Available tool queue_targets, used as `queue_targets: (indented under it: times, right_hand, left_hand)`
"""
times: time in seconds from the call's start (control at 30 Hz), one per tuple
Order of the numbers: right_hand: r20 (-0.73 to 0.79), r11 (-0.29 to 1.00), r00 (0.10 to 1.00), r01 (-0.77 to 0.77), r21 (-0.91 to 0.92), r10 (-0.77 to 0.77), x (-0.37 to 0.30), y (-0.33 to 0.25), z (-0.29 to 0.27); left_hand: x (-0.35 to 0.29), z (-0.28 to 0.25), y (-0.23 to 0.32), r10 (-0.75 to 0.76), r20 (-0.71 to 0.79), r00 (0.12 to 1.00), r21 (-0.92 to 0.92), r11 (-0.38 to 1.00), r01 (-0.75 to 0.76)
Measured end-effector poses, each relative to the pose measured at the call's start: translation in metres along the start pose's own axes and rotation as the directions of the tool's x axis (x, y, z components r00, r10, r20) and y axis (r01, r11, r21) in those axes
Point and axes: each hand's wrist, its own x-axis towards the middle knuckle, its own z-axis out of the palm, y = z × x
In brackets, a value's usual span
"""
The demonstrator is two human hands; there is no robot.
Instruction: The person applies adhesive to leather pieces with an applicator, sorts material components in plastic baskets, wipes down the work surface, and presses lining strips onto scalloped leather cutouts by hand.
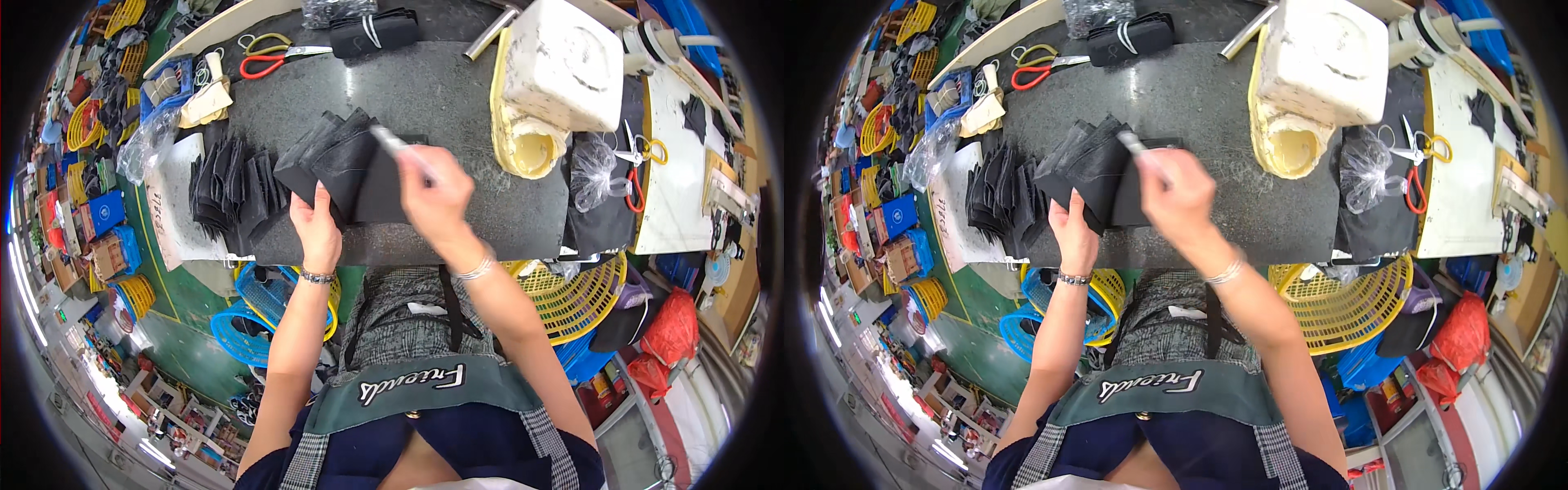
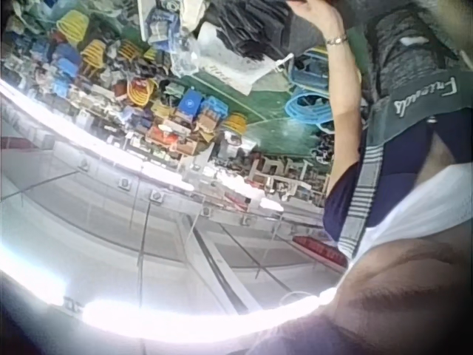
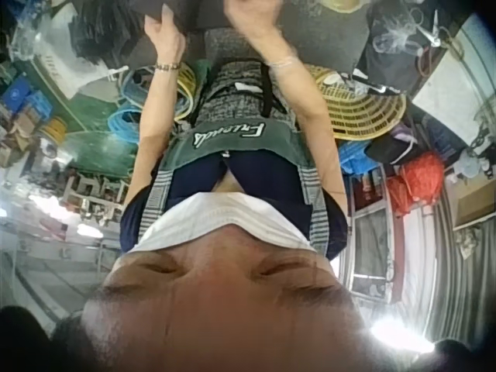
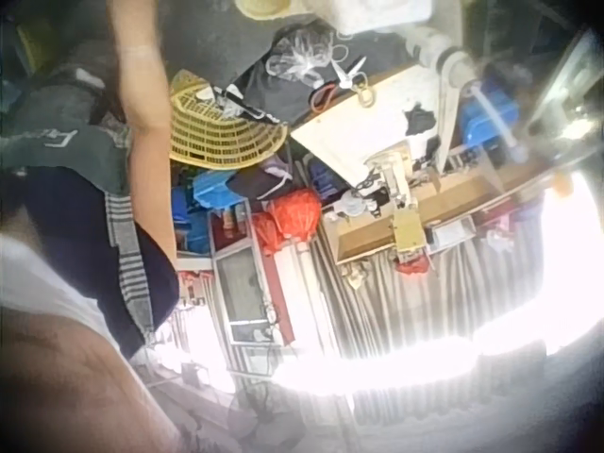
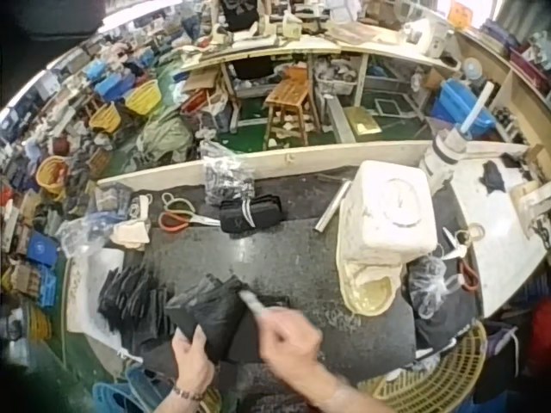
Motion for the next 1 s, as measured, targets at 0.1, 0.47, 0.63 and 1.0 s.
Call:
queue_targets:
  times: [0.1, 0.47, 0.63, 1.0]
  right_hand:
    - [0.239, 0.969, 0.963, 0.166, -0.183, -0.12, -0.013, 0.002, -0.027]
    - [0.182, 0.99, 0.977, -0.095, -0.1, 0.112, -0.013, 0.001, -0.034]
    - [0.141, 0.966, 0.958, -0.237, -0.102, 0.25, 0.005, 0.001, -0.049]
    - [0.259, 0.901, 0.928, 0.336, -0.274, -0.267, -0.052, 0.013, -0.058]
  left_hand:
    - [0.004, -0.012, 0.011, -0.058, -0.084, 0.995, -0.091, 0.995, 0.05]
    - [0.101, -0.227, 0.195, 0.949, -0.012, 0.314, 0.987, 0.061, -0.146]
    - [0.097, -0.21, 0.124, 0.499, 0.253, 0.829, 0.925, 0.126, -0.358]
    - [-0.033, 0.007, 0.007, 0.245, 0.727, 0.641, 0.573, 0.298, -0.763]
